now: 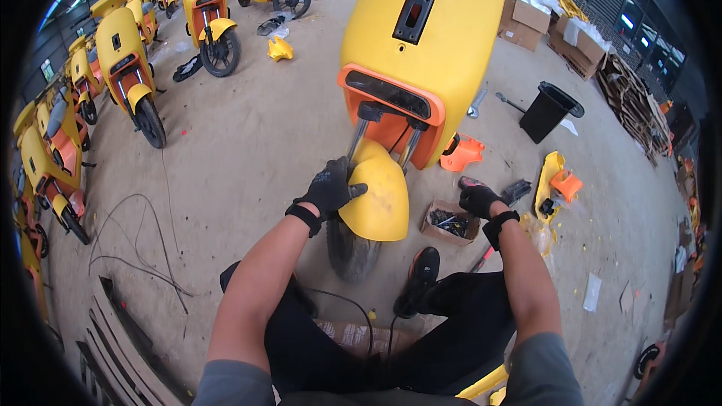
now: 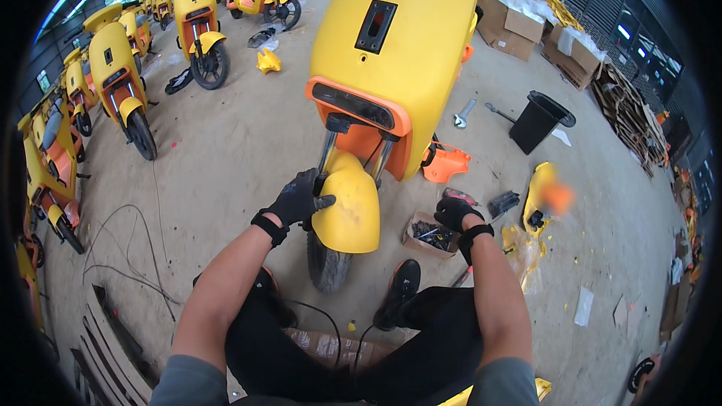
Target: The person works on the front wheel and body panels of a yellow motorcycle. They use a hammer and a T-handle socket wrench to adjust and secure parts.
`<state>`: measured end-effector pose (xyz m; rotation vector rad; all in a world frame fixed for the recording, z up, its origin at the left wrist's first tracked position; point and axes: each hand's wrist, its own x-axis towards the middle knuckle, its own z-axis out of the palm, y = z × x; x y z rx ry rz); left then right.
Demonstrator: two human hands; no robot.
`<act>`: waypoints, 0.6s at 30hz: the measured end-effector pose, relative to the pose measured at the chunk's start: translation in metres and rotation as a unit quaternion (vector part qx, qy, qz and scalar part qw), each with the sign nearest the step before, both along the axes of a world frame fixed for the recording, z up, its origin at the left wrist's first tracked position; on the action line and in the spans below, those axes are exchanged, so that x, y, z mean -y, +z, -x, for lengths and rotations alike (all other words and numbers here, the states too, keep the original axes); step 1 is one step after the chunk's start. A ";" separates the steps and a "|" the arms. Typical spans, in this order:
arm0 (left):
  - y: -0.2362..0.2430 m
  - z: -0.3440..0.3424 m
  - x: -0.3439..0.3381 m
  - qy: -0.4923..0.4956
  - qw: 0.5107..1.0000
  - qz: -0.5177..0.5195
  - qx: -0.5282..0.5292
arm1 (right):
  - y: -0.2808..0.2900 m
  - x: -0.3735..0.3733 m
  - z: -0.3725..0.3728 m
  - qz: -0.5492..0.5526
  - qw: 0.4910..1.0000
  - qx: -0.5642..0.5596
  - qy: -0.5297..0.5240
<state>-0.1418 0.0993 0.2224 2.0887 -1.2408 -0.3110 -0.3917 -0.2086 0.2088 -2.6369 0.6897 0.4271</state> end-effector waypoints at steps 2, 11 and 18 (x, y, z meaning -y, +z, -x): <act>0.004 0.000 -0.001 0.003 1.000 -0.003 -0.008 | 0.004 -0.005 -0.003 -0.008 1.000 -0.003 -0.018; 0.006 0.002 -0.001 0.011 1.000 -0.011 -0.007 | 0.012 -0.015 0.000 0.001 1.000 0.006 -0.015; -0.001 -0.002 -0.002 0.011 1.000 -0.019 -0.008 | 0.013 -0.019 -0.003 0.012 1.000 0.007 0.004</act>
